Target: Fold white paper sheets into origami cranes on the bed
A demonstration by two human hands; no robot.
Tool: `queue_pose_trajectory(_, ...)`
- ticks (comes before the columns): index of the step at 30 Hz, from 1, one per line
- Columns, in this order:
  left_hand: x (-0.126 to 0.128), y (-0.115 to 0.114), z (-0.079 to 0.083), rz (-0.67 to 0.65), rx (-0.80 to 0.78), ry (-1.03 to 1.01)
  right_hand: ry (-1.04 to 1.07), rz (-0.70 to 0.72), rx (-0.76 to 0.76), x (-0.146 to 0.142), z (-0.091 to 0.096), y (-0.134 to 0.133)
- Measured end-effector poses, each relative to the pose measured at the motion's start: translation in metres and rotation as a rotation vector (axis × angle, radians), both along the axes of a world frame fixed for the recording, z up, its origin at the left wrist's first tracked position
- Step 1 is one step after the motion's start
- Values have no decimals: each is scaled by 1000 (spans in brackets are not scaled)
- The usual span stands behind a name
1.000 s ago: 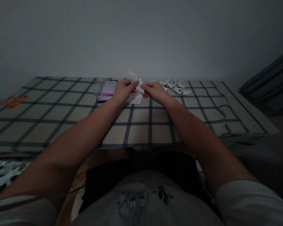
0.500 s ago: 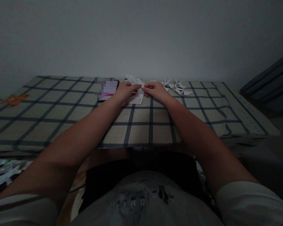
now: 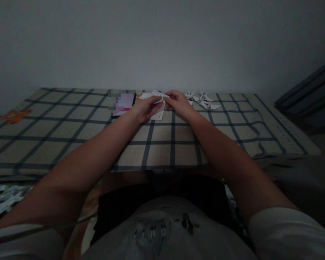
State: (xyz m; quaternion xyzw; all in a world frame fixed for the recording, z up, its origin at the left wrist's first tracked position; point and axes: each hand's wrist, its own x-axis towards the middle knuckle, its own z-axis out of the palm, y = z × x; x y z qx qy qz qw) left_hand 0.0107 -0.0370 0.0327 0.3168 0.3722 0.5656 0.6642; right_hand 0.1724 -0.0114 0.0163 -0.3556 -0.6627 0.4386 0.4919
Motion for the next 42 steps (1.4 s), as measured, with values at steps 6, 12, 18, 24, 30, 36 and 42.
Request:
queue_pose_trajectory(6,2,-6,2,-28,29,33,-8,26,20,2,-1,0)
queue_pose_trajectory(12,1,-2,1,47,60,39,41,42,-2,3,-2,0)
queue_pose_trajectory(18,1,1,0,85,47,46,76,40,-41,2,-4,3)
queue_pose_trajectory(24,3,2,-4,105,46,31,57,-10,-18,-3,-2,0)
queue_pose_trajectory(30,4,0,-3,46,49,-11,69,-41,-16,-6,-5,-1)
queue_pose_trajectory(36,4,0,-2,51,51,-1,108,-67,-35,-9,-6,1)
queue_pose_trajectory(42,-1,7,-6,77,85,8,188,-29,-189,-10,5,-8)
